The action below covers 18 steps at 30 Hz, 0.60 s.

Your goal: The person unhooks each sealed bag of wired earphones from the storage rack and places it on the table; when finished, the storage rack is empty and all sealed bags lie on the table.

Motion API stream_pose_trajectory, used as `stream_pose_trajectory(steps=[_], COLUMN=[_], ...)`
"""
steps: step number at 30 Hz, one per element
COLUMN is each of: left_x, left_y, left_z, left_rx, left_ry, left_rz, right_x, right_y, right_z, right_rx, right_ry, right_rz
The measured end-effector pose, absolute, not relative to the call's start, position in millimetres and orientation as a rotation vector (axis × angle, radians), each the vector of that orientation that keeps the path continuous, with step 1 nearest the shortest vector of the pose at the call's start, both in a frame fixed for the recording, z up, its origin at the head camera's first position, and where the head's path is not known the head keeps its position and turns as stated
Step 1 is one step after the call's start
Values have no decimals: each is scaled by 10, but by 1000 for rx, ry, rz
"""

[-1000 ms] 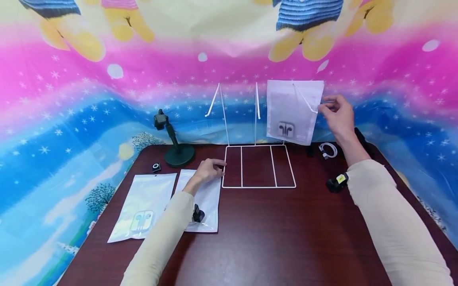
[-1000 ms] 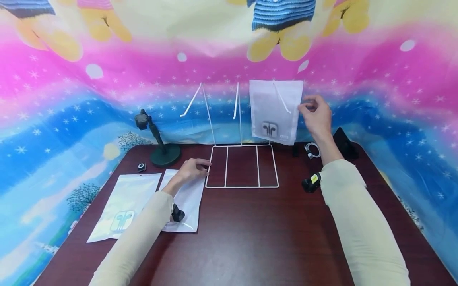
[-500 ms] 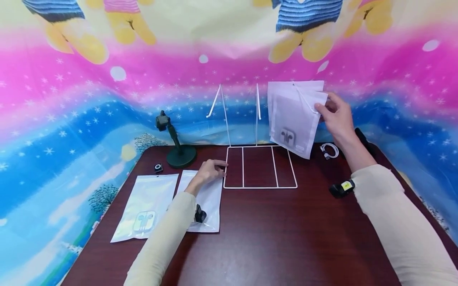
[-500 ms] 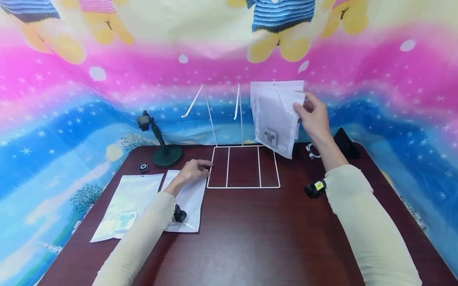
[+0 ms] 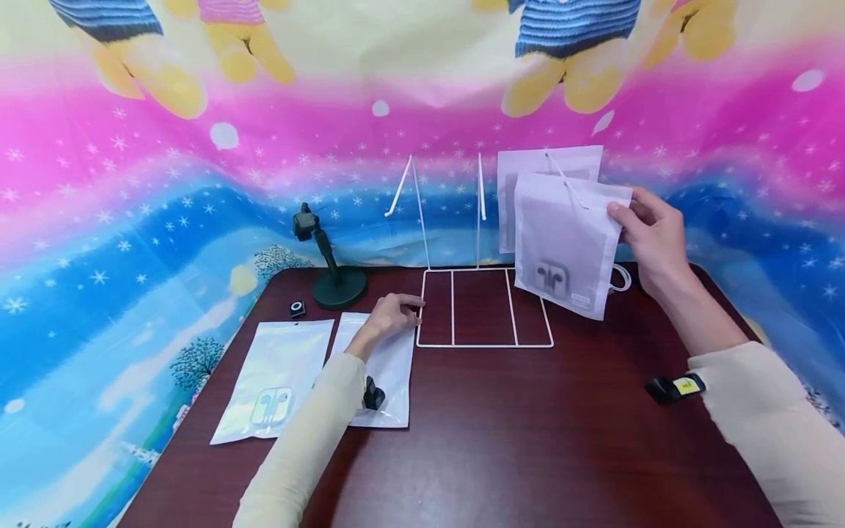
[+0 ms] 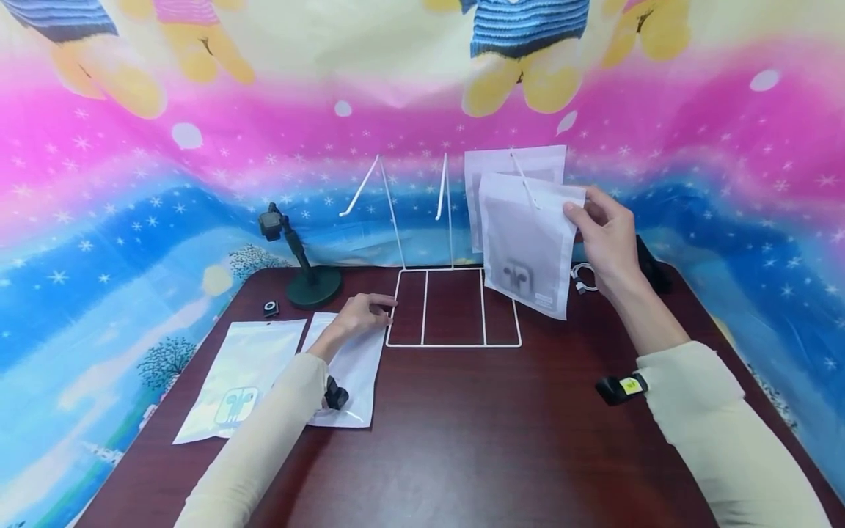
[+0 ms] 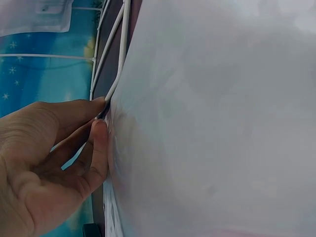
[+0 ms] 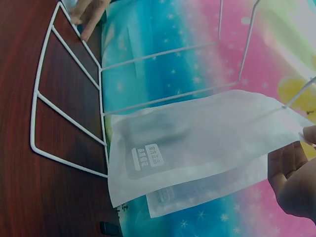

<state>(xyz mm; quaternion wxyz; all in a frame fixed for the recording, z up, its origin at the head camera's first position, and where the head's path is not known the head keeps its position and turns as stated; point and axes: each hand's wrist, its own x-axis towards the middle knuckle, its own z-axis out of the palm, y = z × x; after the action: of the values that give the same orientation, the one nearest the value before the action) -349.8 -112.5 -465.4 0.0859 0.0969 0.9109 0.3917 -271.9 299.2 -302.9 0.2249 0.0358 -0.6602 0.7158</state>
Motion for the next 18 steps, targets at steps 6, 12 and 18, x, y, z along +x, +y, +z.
stream_pose_trajectory(steps=[6, 12, 18], left_x=[-3486, -3471, -3469], left_y=[-1130, -1129, -1122], left_z=[-4632, -4608, -4608], left_rx=[312, 315, 339], left_ry=[2705, 2714, 2726], left_rz=[1171, 1175, 1152], right_x=[-2523, -2368, -2237], right_y=[3007, 2988, 2988], right_z=[-3000, -2956, -2928], right_rx=[98, 136, 141], right_ry=[-1788, -1705, -1632], right_rz=[2034, 2118, 2207])
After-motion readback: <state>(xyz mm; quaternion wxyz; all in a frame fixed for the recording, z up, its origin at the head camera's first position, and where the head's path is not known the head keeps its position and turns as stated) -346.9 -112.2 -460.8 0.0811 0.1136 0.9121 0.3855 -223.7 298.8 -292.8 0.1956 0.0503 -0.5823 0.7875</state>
